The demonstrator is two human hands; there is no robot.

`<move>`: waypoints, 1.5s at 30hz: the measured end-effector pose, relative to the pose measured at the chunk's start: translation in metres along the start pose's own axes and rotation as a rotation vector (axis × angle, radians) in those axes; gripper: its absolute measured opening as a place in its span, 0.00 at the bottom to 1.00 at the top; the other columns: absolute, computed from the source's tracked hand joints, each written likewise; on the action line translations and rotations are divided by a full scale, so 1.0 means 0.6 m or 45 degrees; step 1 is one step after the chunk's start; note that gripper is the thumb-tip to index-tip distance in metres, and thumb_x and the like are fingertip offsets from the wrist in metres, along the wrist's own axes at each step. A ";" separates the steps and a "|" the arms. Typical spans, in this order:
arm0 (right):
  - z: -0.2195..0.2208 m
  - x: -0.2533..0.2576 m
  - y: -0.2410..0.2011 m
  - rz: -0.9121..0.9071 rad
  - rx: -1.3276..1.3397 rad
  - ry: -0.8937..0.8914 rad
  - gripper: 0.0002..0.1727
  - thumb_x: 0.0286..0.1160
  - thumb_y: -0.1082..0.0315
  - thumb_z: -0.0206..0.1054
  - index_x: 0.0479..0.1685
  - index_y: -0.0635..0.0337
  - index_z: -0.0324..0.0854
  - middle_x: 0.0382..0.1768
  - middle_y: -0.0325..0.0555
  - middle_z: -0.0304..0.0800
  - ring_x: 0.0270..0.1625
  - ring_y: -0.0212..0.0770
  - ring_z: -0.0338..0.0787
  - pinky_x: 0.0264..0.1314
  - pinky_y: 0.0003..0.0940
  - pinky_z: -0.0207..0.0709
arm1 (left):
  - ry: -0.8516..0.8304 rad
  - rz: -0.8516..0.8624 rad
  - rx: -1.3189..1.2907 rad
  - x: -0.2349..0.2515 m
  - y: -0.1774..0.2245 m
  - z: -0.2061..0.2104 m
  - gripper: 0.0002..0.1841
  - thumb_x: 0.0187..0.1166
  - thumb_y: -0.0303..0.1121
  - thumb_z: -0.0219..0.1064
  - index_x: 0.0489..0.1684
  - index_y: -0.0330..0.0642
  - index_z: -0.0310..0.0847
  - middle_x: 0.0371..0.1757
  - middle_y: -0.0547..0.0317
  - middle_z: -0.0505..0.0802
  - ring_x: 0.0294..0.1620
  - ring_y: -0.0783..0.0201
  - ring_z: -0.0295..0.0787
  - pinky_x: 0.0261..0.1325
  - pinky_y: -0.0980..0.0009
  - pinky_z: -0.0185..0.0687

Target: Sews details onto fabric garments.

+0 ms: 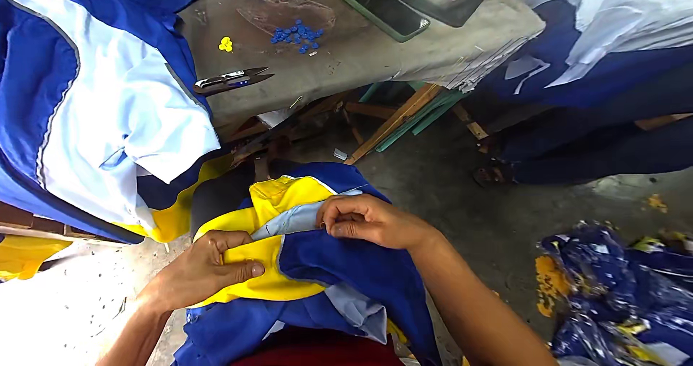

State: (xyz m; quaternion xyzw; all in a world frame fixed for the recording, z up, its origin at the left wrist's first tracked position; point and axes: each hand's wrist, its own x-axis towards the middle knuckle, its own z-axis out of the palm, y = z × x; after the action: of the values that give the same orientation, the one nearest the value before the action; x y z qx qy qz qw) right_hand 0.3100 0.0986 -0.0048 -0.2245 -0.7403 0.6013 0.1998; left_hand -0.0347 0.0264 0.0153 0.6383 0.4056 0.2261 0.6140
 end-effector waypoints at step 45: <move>0.063 0.135 -0.056 -0.070 0.200 -0.522 0.07 0.73 0.84 0.62 0.35 0.69 0.86 0.25 0.35 0.85 0.28 0.17 0.79 0.30 0.13 0.71 | -0.009 0.201 0.022 -0.011 0.024 -0.002 0.07 0.78 0.39 0.73 0.36 0.47 0.90 0.26 0.75 0.89 0.26 0.84 0.82 0.28 0.86 0.75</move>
State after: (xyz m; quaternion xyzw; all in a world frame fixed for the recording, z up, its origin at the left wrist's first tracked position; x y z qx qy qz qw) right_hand 0.2192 0.1089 0.0230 -0.0612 -0.7221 0.6846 0.0783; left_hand -0.0359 0.0228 0.0307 0.6744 0.3537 0.2679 0.5902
